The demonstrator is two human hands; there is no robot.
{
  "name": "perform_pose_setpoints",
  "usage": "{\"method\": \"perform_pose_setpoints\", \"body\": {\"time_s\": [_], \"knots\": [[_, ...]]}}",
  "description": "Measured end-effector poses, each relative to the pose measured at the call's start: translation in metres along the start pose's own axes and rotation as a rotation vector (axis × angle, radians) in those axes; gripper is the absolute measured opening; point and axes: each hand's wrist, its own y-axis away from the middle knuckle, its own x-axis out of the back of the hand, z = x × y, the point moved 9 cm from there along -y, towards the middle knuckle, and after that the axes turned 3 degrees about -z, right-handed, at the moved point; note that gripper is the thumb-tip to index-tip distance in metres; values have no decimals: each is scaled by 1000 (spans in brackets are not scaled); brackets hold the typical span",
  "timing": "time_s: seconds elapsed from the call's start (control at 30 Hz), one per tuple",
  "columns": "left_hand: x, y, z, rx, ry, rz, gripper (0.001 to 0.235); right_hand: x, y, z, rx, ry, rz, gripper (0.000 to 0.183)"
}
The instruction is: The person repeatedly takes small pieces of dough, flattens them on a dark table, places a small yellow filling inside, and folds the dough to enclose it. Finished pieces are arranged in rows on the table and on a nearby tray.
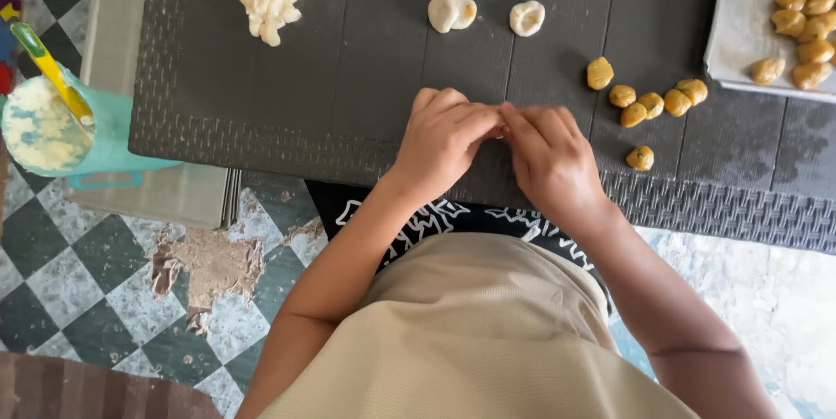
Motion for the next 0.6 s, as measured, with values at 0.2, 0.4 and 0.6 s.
{"method": "perform_pose_setpoints", "body": {"time_s": [0.2,0.4,0.6], "knots": [[-18,7,-16,147,139,-35,45,-3,-7,20,-17,-256,-74,11],[6,12,-6,113,240,97,42,-51,-50,67,-401,-530,-889,44],[8,16,-8,80,76,135,32,-79,-44,52,-290,-29,-1199,52]]}}
